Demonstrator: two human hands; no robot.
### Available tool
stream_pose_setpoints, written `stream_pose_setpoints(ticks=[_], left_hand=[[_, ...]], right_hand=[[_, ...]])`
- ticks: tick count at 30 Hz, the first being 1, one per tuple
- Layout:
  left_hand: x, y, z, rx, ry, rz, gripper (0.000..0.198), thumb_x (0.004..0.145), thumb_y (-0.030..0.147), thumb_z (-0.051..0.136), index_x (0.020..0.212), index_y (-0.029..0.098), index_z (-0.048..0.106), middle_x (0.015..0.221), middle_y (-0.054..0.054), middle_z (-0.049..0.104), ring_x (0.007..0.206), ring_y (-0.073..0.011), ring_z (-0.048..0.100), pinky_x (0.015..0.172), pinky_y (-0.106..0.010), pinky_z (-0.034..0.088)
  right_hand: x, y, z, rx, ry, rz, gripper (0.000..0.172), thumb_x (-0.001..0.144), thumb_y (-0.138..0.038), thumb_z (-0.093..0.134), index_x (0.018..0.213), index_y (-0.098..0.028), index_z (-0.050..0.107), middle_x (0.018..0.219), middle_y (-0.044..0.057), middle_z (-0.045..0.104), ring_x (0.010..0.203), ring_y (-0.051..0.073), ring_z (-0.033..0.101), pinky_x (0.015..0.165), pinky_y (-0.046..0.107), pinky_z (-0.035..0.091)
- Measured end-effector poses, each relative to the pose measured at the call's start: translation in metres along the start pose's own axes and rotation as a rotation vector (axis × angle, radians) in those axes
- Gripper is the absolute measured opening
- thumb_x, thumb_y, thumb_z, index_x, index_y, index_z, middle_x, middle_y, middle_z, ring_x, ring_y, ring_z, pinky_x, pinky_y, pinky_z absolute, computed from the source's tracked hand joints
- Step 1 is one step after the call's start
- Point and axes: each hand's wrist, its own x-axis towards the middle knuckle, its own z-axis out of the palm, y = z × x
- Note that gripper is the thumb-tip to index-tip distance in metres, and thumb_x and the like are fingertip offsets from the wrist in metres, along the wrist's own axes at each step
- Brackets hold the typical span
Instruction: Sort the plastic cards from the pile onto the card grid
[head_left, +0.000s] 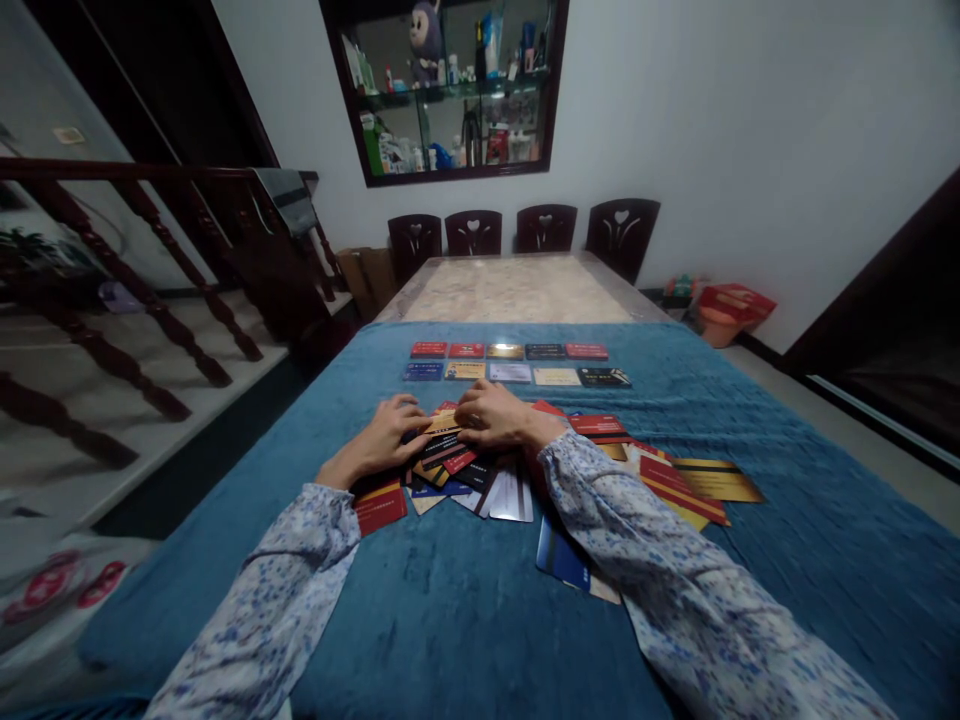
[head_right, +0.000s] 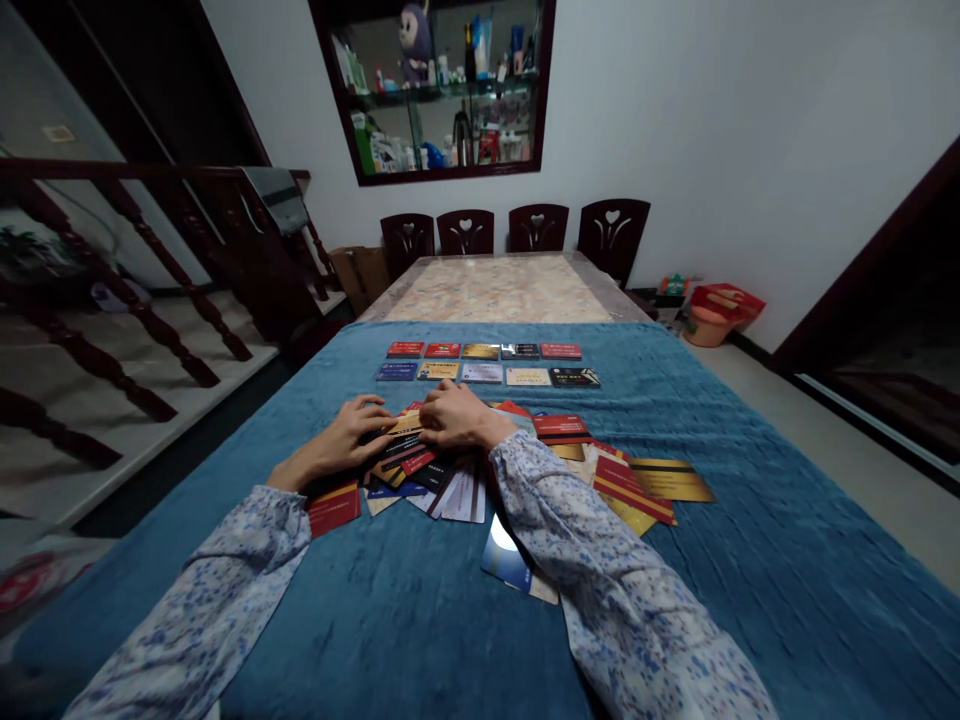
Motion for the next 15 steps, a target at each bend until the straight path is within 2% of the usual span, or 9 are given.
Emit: stream_pose_setpoints(ticks=[4, 8, 12, 15], left_hand=[[0.001, -0.003, 0.001, 0.016, 0.038, 0.042, 0.029, 0.102, 0.034, 0.054, 0.113, 0.026, 0.079, 0.108, -0.009, 0.076, 0.125, -0.0303, 0.055, 0.111, -0.052, 0.043], [0.002, -0.002, -0.003, -0.006, 0.085, 0.077, 0.032, 0.103, 0.035, 0.051, 0.114, 0.026, 0.08, 0.106, -0.01, 0.076, 0.11, -0.0261, 0.062, 0.104, -0.046, 0.049], [0.004, 0.004, -0.008, -0.065, 0.108, 0.107, 0.038, 0.105, 0.036, 0.046, 0.098, 0.022, 0.08, 0.099, -0.01, 0.076, 0.1, -0.0232, 0.064, 0.098, -0.042, 0.052], [0.003, 0.008, -0.009, -0.103, 0.136, 0.067, 0.037, 0.105, 0.033, 0.045, 0.092, 0.02, 0.077, 0.095, -0.009, 0.076, 0.097, -0.0225, 0.065, 0.097, -0.041, 0.054]], right_hand=[[0.001, 0.003, 0.001, -0.013, 0.019, -0.009, 0.027, 0.093, -0.041, 0.067, 0.103, -0.018, 0.078, 0.111, 0.011, 0.073, 0.106, 0.027, 0.052, 0.086, 0.036, 0.036], [0.002, 0.005, 0.001, -0.019, 0.058, -0.038, 0.02, 0.096, -0.028, 0.061, 0.1, -0.018, 0.078, 0.101, 0.01, 0.075, 0.099, 0.024, 0.055, 0.085, 0.035, 0.036], [0.002, 0.002, -0.003, -0.034, 0.114, -0.018, 0.02, 0.094, -0.02, 0.06, 0.098, -0.019, 0.079, 0.096, 0.01, 0.075, 0.095, 0.023, 0.058, 0.08, 0.032, 0.038], [0.001, -0.002, -0.006, -0.046, 0.131, 0.013, 0.021, 0.094, -0.017, 0.058, 0.095, -0.019, 0.079, 0.091, 0.01, 0.075, 0.092, 0.022, 0.059, 0.077, 0.031, 0.038]])
